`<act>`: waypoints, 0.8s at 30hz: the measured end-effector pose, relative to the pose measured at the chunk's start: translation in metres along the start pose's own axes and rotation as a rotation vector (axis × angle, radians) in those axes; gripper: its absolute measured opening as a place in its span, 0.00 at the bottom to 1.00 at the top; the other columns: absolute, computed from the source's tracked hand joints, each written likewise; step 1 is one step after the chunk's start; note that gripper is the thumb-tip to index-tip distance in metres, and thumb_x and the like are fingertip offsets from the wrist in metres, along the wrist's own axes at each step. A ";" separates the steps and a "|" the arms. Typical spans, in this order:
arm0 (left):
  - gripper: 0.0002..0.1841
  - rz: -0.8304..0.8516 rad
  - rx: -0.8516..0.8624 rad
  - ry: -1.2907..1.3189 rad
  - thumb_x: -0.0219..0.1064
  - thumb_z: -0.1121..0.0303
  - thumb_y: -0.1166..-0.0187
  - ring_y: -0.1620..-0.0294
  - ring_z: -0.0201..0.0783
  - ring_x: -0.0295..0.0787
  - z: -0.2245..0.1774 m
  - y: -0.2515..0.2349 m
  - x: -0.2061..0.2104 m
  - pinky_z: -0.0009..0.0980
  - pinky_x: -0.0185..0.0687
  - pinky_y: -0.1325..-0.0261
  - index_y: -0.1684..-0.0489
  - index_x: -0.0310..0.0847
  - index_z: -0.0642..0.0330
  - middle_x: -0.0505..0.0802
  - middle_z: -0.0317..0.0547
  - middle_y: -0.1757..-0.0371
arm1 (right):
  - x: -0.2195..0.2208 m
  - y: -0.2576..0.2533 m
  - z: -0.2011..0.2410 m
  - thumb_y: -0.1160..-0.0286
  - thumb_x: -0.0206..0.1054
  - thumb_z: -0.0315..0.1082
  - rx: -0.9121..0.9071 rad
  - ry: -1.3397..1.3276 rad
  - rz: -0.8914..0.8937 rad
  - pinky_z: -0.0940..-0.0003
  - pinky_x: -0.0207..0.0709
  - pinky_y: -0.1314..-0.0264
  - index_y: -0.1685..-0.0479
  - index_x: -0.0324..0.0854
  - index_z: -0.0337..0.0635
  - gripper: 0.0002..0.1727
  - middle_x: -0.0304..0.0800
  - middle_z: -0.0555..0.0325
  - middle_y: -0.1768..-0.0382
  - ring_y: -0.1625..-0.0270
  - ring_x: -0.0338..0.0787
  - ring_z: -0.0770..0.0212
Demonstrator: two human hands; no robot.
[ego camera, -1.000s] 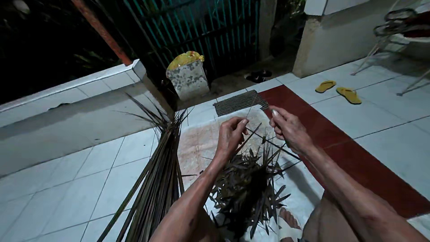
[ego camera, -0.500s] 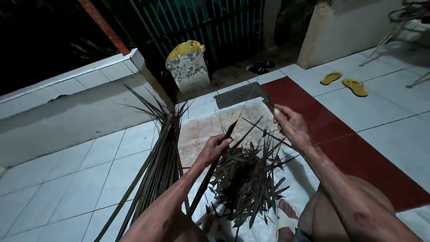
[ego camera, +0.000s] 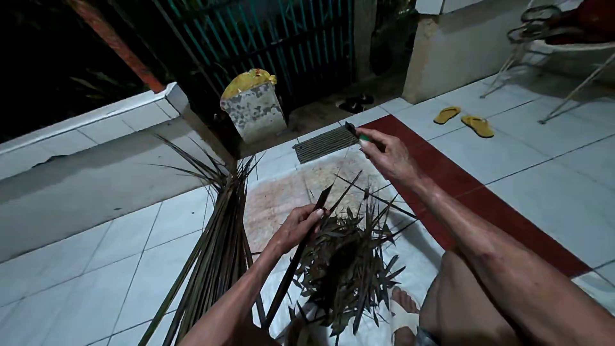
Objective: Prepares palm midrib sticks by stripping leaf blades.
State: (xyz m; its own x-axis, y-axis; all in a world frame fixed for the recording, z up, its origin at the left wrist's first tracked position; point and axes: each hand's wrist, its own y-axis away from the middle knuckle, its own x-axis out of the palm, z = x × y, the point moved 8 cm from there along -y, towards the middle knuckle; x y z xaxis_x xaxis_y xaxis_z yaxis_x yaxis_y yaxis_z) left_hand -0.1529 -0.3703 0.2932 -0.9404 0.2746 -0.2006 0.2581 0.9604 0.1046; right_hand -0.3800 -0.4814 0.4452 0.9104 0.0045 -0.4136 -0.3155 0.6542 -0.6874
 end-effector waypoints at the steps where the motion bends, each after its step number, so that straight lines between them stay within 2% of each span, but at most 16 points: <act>1: 0.20 0.008 0.001 0.004 0.53 0.58 0.06 0.80 0.38 0.83 -0.001 0.000 0.001 0.33 0.86 0.73 0.36 0.84 0.65 0.86 0.46 0.75 | 0.014 -0.001 -0.037 0.10 0.59 0.40 0.020 -0.137 0.035 0.68 0.84 0.60 0.30 0.83 0.36 0.21 0.92 0.44 0.57 0.65 0.90 0.59; 2: 0.20 0.018 0.000 0.006 0.53 0.58 0.06 0.80 0.38 0.82 -0.001 0.000 0.002 0.33 0.86 0.73 0.36 0.83 0.65 0.86 0.46 0.75 | 0.024 -0.004 -0.059 0.09 0.58 0.43 0.129 -0.177 0.123 0.62 0.86 0.55 0.23 0.81 0.49 0.22 0.93 0.52 0.52 0.61 0.90 0.62; 4: 0.20 0.030 -0.003 0.012 0.54 0.58 0.06 0.80 0.37 0.82 -0.001 0.000 0.003 0.33 0.86 0.73 0.36 0.84 0.65 0.86 0.46 0.75 | 0.029 -0.008 -0.072 0.09 0.59 0.44 0.263 -0.199 0.190 0.60 0.85 0.52 0.21 0.79 0.58 0.21 0.93 0.57 0.51 0.60 0.89 0.63; 7: 0.20 0.057 -0.007 0.041 0.54 0.58 0.06 0.80 0.36 0.82 0.001 0.000 0.004 0.32 0.86 0.72 0.37 0.84 0.65 0.85 0.45 0.75 | 0.023 -0.012 -0.071 0.09 0.58 0.43 0.301 -0.170 0.204 0.60 0.86 0.51 0.21 0.79 0.57 0.22 0.93 0.56 0.49 0.59 0.90 0.63; 10: 0.20 0.076 -0.017 0.045 0.55 0.58 0.06 0.79 0.36 0.82 0.001 0.000 0.007 0.32 0.86 0.71 0.37 0.84 0.65 0.85 0.45 0.75 | 0.016 -0.016 -0.071 0.09 0.58 0.44 0.299 -0.157 0.195 0.60 0.85 0.55 0.22 0.80 0.55 0.21 0.92 0.54 0.51 0.61 0.89 0.62; 13: 0.19 0.078 -0.020 0.036 0.55 0.58 0.06 0.80 0.36 0.81 0.000 0.001 0.008 0.31 0.85 0.73 0.37 0.84 0.65 0.84 0.44 0.76 | 0.012 -0.021 -0.072 0.09 0.59 0.44 0.327 -0.174 0.227 0.62 0.84 0.58 0.20 0.78 0.56 0.22 0.92 0.54 0.49 0.63 0.88 0.62; 17: 0.19 0.029 -0.016 0.014 0.55 0.59 0.06 0.81 0.36 0.81 -0.001 0.001 0.004 0.32 0.85 0.75 0.38 0.85 0.64 0.84 0.45 0.76 | 0.008 -0.024 -0.076 0.09 0.58 0.45 0.385 -0.208 0.317 0.65 0.76 0.72 0.19 0.77 0.58 0.22 0.89 0.54 0.59 0.73 0.80 0.63; 18: 0.19 0.006 -0.010 -0.004 0.55 0.59 0.06 0.82 0.36 0.81 -0.002 0.000 0.002 0.32 0.85 0.75 0.38 0.85 0.64 0.85 0.45 0.76 | 0.007 -0.025 -0.076 0.09 0.58 0.45 0.389 -0.210 0.323 0.66 0.75 0.72 0.20 0.78 0.58 0.22 0.89 0.54 0.59 0.74 0.80 0.63; 19: 0.19 -0.017 0.005 -0.020 0.55 0.59 0.06 0.82 0.37 0.81 -0.004 0.000 0.000 0.32 0.85 0.76 0.39 0.85 0.64 0.85 0.45 0.76 | 0.005 -0.027 -0.077 0.09 0.58 0.45 0.377 -0.202 0.316 0.65 0.76 0.71 0.21 0.79 0.58 0.21 0.89 0.54 0.59 0.73 0.81 0.63; 22: 0.18 -0.081 0.051 -0.113 0.55 0.58 0.06 0.83 0.37 0.82 -0.013 0.001 -0.002 0.33 0.85 0.76 0.40 0.85 0.64 0.85 0.45 0.77 | 0.001 -0.031 -0.079 0.09 0.58 0.45 0.362 -0.139 0.301 0.59 0.82 0.59 0.23 0.79 0.57 0.21 0.91 0.53 0.50 0.64 0.86 0.60; 24: 0.19 -0.136 0.066 -0.218 0.54 0.57 0.06 0.83 0.36 0.82 -0.018 0.002 -0.002 0.31 0.85 0.77 0.41 0.85 0.61 0.86 0.42 0.77 | -0.001 -0.033 -0.080 0.09 0.57 0.45 0.355 -0.108 0.293 0.57 0.81 0.62 0.23 0.79 0.57 0.20 0.90 0.52 0.54 0.66 0.85 0.59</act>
State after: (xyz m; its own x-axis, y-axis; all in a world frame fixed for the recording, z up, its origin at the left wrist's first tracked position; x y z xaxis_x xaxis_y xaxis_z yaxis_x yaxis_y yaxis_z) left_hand -0.1545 -0.3702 0.3117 -0.8994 0.1398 -0.4142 0.1535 0.9881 0.0002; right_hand -0.3921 -0.5638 0.4203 0.8252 0.2938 -0.4824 -0.4695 0.8317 -0.2965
